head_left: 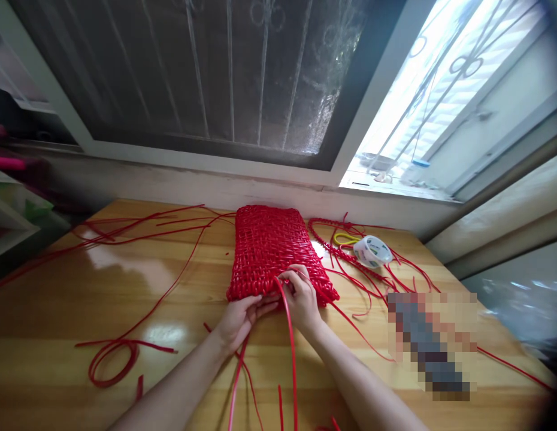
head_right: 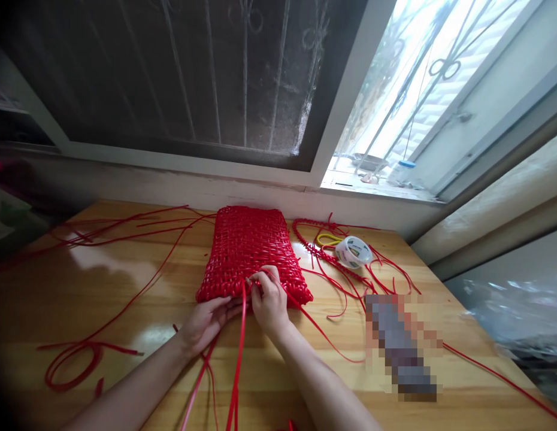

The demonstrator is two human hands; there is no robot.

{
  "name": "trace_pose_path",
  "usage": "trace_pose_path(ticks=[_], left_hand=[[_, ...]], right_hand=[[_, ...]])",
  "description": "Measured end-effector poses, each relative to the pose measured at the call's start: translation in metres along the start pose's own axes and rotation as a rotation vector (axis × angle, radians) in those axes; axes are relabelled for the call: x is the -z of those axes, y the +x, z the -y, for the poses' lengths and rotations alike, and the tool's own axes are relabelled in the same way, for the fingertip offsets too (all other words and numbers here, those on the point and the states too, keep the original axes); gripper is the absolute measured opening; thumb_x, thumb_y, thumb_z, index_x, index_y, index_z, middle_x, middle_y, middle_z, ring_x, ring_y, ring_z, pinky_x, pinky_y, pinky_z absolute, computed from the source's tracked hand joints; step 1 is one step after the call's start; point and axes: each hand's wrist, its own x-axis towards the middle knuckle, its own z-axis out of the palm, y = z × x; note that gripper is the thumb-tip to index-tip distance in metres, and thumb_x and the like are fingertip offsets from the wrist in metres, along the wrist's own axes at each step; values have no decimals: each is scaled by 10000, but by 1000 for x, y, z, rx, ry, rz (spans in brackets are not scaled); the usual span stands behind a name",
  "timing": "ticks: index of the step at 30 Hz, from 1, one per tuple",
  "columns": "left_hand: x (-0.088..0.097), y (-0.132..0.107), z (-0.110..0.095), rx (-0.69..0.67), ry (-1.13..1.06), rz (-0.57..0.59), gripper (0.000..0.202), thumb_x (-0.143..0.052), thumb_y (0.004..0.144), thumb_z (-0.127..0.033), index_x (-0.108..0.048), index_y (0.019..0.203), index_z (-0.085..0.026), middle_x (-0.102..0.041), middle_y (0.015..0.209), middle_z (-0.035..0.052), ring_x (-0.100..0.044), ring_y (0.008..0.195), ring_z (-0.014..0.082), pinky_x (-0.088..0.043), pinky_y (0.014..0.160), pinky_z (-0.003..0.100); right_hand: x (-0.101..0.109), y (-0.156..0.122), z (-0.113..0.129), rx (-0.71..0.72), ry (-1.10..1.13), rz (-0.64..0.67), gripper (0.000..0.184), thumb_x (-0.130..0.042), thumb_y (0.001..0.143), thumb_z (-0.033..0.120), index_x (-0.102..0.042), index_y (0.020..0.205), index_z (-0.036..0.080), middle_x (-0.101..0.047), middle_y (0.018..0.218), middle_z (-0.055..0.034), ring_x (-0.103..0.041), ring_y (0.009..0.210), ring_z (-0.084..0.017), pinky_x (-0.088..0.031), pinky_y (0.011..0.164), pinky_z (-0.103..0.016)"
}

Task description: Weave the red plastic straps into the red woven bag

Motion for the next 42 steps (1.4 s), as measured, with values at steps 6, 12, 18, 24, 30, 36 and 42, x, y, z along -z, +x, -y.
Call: trace_pose_path(ticks=[6, 12, 18, 24, 30, 36, 42], left_hand=[[2, 3, 2, 10, 48, -1, 154, -538, 686, -111, -673, 757, -93, -684, 879, 118, -586, 944, 256, -383, 924, 429], [-2, -1, 3, -34, 85, 16, 197, -533, 681, -117, -674, 818, -102, -670, 946, 107, -554, 996, 266, -408, 893, 428], [-6, -2, 4, -83, 141, -7, 259, -547, 745, -249, -638, 962, -140, -633, 1046, 95, -546, 1010, 258, -486, 792, 394], [-4, 1, 8, -172, 193, -135, 294, -624, 693, -274, -640, 955, -141, -635, 1038, 95, -564, 982, 253, -527, 743, 372], [-7, -1, 4, -139, 155, -131, 312, -631, 684, -269, -637, 964, -131, -649, 1008, 103, -560, 994, 253, -509, 790, 401], [-5, -1, 2, -130, 133, -112, 295, -605, 715, -248, -623, 989, -139, -640, 1034, 96, -559, 998, 246, -499, 804, 404], [-3, 0, 4, -146, 135, -126, 280, -594, 726, -237, -616, 989, -145, -627, 1057, 85, -544, 1016, 247, -515, 780, 400]], right_hand=[[0, 2, 4, -39, -14, 60, 132, -450, 748, 101, -536, 766, 199, -497, 912, -56, -516, 827, -164, -442, 675, -261], [-8, -5, -5, 44, 77, 12, 115, -434, 768, 125, -518, 764, 204, -507, 829, -35, -511, 754, -146, -439, 677, -269], [-6, -14, -8, 107, 171, -120, 197, -393, 784, 82, -516, 880, 203, -511, 798, -34, -520, 760, -142, -460, 675, -286], [9, -8, -7, 213, 26, -136, 216, -448, 778, 108, -583, 909, 214, -583, 856, -57, -575, 784, -153, -487, 686, -292], [13, -12, -10, 335, 96, -109, 274, -400, 783, 63, -492, 983, 226, -634, 928, -56, -593, 865, -165, -489, 727, -340], [14, -11, -6, 371, 70, -13, 293, -422, 770, 50, -500, 985, 233, -616, 1017, -52, -574, 902, -165, -482, 748, -346], [19, -3, -20, 314, -184, -72, 264, -466, 767, 79, -588, 924, 253, -611, 1004, -35, -534, 942, -185, -454, 820, -371]])
